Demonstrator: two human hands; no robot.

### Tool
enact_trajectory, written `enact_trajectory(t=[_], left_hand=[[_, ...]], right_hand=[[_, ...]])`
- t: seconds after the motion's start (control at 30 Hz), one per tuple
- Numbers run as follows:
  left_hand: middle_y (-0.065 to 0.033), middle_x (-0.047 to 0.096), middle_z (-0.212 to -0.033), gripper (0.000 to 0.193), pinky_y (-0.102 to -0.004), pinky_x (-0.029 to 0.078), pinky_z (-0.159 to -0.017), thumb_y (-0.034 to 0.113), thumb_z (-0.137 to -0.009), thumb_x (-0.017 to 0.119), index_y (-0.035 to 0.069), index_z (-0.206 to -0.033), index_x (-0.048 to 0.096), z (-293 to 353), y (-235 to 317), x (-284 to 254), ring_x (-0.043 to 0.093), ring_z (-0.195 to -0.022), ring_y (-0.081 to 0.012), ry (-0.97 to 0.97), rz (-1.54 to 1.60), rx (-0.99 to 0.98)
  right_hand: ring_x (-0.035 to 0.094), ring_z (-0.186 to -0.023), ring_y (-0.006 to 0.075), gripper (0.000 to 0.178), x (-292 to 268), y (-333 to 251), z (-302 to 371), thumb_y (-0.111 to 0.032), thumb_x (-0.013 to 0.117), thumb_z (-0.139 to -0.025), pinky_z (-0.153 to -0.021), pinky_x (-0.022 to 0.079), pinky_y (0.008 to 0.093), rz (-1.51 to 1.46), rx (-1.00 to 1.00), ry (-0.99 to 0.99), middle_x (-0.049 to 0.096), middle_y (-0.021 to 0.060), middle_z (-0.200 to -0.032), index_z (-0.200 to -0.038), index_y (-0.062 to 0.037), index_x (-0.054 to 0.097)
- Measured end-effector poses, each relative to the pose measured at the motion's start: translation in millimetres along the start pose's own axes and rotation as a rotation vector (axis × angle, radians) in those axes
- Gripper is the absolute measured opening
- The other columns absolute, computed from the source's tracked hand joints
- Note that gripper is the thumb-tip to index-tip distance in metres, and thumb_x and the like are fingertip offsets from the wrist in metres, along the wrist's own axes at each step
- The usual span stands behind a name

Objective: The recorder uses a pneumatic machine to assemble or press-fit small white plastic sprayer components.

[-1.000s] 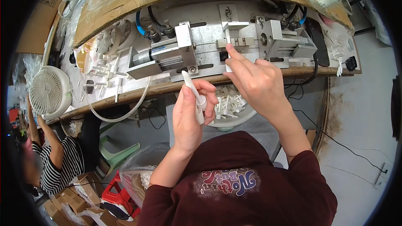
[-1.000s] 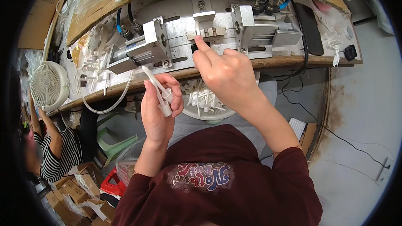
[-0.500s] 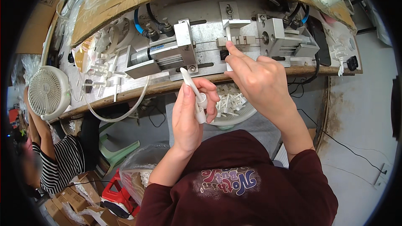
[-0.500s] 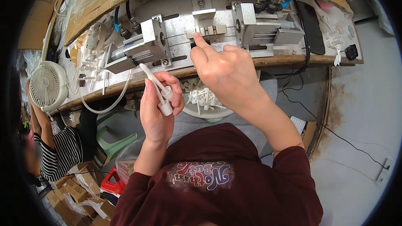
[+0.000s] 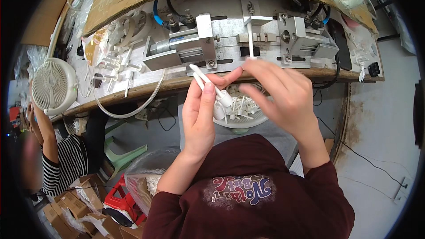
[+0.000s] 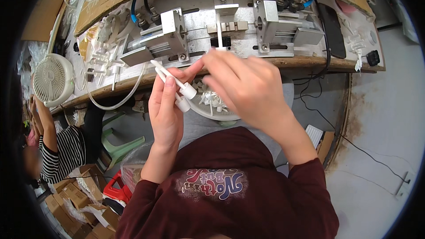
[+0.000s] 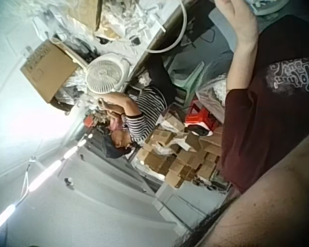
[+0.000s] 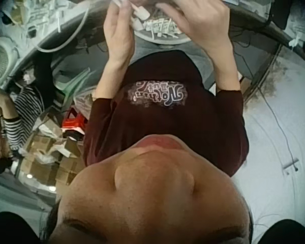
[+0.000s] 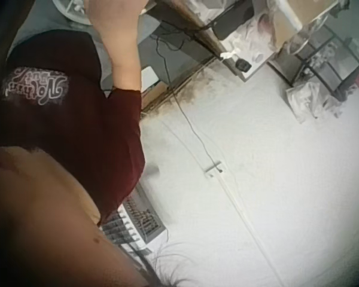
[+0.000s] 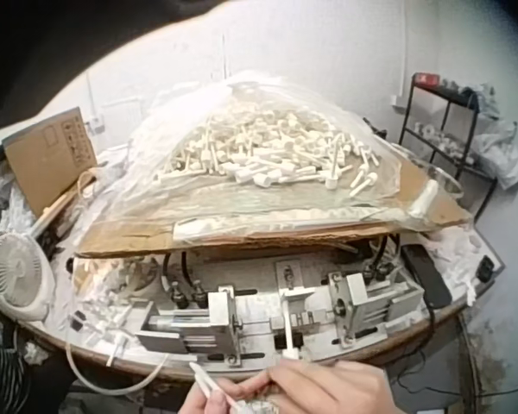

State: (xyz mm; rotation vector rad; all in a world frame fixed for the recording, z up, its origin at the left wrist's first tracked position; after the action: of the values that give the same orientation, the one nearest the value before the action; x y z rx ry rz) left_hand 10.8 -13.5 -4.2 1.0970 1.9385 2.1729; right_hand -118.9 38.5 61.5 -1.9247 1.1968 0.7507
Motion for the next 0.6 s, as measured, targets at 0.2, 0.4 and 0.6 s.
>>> enact_trajectory(t=[0.2,0.4,0.6], left_hand=[[-0.0268,0.06,-0.128,0.03,-0.0347,0.045,-0.103,0.022,-0.108,0.035,0.0,-0.121,0.05,2,-5,16,0.059,-0.119,-0.0239,-0.118,0.028,-0.11],[-0.0191,0.062,-0.127,0.039,-0.0319,0.05,-0.095,0.023,-0.109,0.034,-0.001,-0.138,0.043,4,-11,7,0.062,-0.114,-0.0217,-0.015,-0.121,-0.128],[-0.0086,0.06,-0.09,0.044,-0.0181,0.032,-0.046,0.028,-0.109,0.031,-0.001,-0.141,0.038,4,-1,-1,0.04,-0.051,-0.0038,-0.041,-0.247,-0.093]], right_hand=[[0.068,-0.08,0.0229,0.033,-3,-32,9,-0.005,0.072,-0.076,-0.067,0.055,0.0334,-0.307,-0.115,-0.058,0.067,0.0099,-0.101,-0.108,-0.003,0.066],[0.067,-0.087,0.0267,0.03,-6,1,11,0.0,0.068,-0.08,-0.07,0.056,0.0353,-0.351,0.177,0.074,0.064,0.012,-0.102,-0.11,-0.0002,0.063],[0.068,-0.076,0.0225,0.023,6,23,5,-0.005,0.072,-0.077,-0.064,0.055,0.0312,-0.042,0.093,0.084,0.068,0.011,-0.111,-0.099,-0.0012,0.067]])
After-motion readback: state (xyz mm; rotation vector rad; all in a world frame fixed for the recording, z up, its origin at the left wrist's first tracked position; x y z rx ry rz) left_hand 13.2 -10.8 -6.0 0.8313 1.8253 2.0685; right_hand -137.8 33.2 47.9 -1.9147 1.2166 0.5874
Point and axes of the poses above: each hand's wrist, its own z-axis away from the middle knuckle, its own x-axis out of the palm, y = z × x, the point moved 7 cm from there along -z, towards the middle knuckle
